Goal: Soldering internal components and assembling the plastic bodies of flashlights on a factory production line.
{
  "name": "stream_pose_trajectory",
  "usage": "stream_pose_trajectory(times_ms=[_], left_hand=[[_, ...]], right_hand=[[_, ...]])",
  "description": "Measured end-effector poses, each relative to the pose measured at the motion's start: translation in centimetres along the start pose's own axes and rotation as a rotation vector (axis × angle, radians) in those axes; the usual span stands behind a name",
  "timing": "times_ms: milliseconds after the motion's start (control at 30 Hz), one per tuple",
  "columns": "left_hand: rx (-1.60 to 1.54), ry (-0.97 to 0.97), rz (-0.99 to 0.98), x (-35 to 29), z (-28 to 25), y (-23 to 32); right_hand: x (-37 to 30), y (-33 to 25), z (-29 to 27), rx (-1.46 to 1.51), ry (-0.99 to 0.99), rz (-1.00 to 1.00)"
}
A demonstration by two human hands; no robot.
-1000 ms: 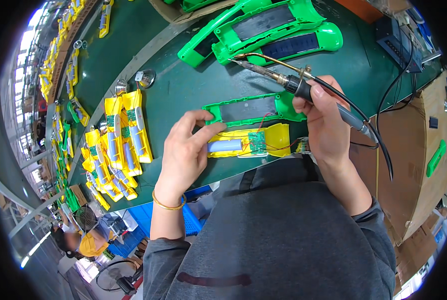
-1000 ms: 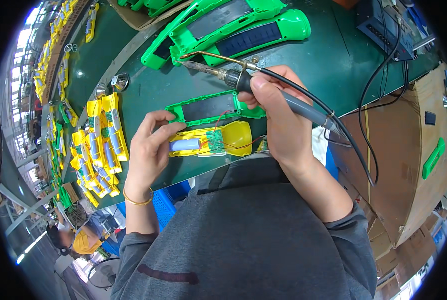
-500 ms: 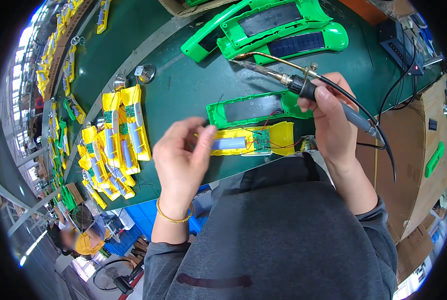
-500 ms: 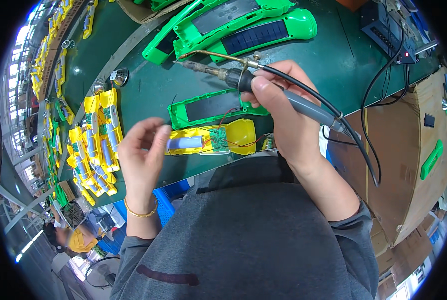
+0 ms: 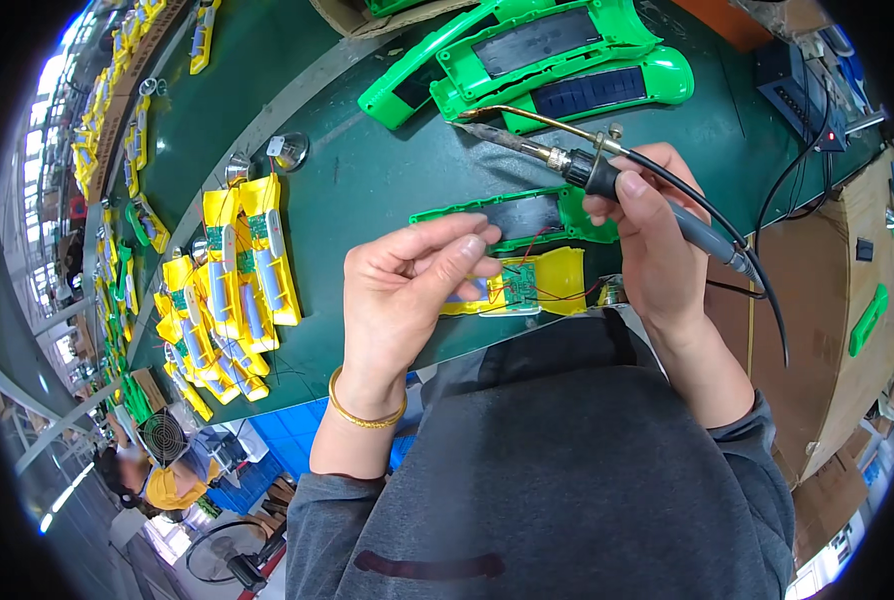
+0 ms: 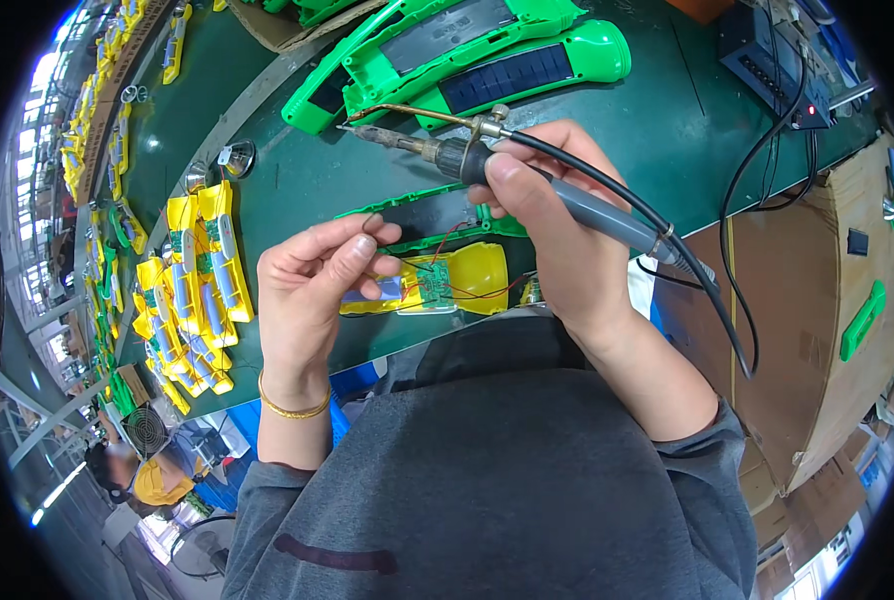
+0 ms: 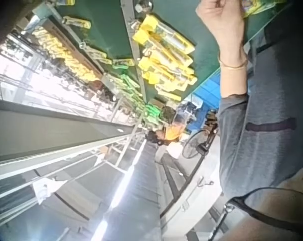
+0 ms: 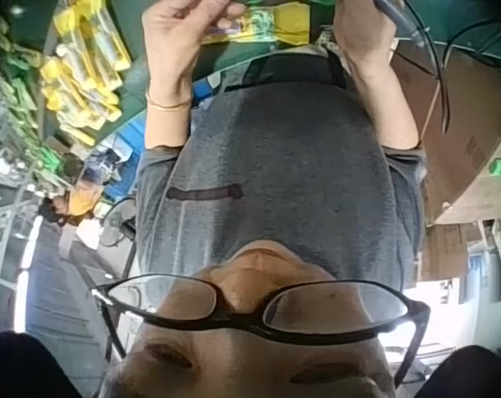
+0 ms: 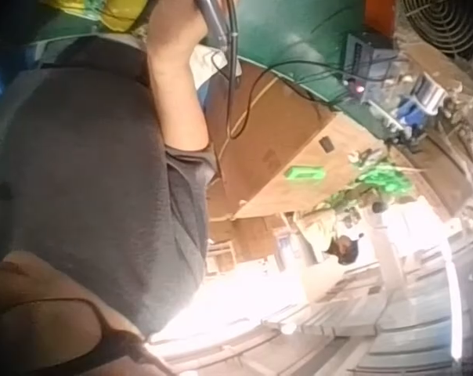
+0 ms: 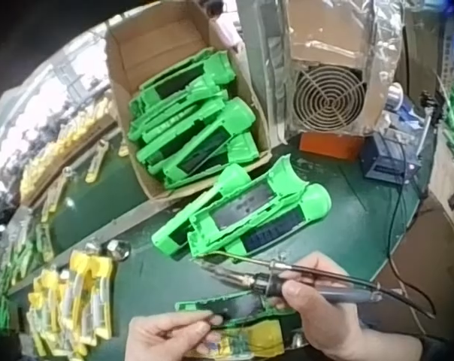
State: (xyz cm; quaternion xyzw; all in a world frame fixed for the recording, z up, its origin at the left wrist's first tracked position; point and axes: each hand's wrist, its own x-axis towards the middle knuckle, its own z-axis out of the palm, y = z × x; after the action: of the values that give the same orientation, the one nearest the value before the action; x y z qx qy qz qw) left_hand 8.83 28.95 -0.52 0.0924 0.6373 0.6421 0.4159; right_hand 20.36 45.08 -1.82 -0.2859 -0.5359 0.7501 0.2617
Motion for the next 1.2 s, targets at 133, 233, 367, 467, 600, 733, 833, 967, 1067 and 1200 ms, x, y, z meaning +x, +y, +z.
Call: stream_pose_trajectory(times_ms=[133,233,367,467,600,733,833,967,1067,1200], left_hand=[[-0.018,-0.047,0.025,0.0,-0.2,-0.3],[-0.074,-0.015,0.080,-0.4,-1.5,-0.8],[0.442,0.179,0.337,-0.4,-1.4,-1.0],[0.829,0.322,0.463,0.0,-1.9,-1.3],[1.034,0.270,0.264,-0.2,-2.5,-0.8],[0.982,0.246,0.259,0.6,-3.0,-0.8],[0.864,0.216,0.194,1.0,-3.6,-0.7],[0.873,0.181,0.128,1.2,-4.1,-0.4],[1.000,0.172,0.132,1.5,-4.1,-0.1],[1.066,0.109,0.127,2.1,-4.6,0.0]], right_hand=[[0.1,0.2,-0.2,0.001,-0.032,-0.011],[0.0,0.2,0.0,-0.002,-0.074,-0.014],[0.1,0.8,-0.2,-0.118,-0.211,-0.026],[0.4,1.1,-0.5,-0.157,-0.259,-0.014],[0.5,0.7,-0.3,-0.179,-0.285,0.033],[0.8,0.4,-0.3,-0.248,-0.327,0.049],[1.1,0.4,-0.4,-0.252,-0.346,0.032],[1.4,0.7,-0.2,-0.258,-0.374,-0.011],[1.5,0.4,0.0,-0.334,-0.395,0.020],[1.7,0.6,0.0,-0.353,-0.417,0.044]])
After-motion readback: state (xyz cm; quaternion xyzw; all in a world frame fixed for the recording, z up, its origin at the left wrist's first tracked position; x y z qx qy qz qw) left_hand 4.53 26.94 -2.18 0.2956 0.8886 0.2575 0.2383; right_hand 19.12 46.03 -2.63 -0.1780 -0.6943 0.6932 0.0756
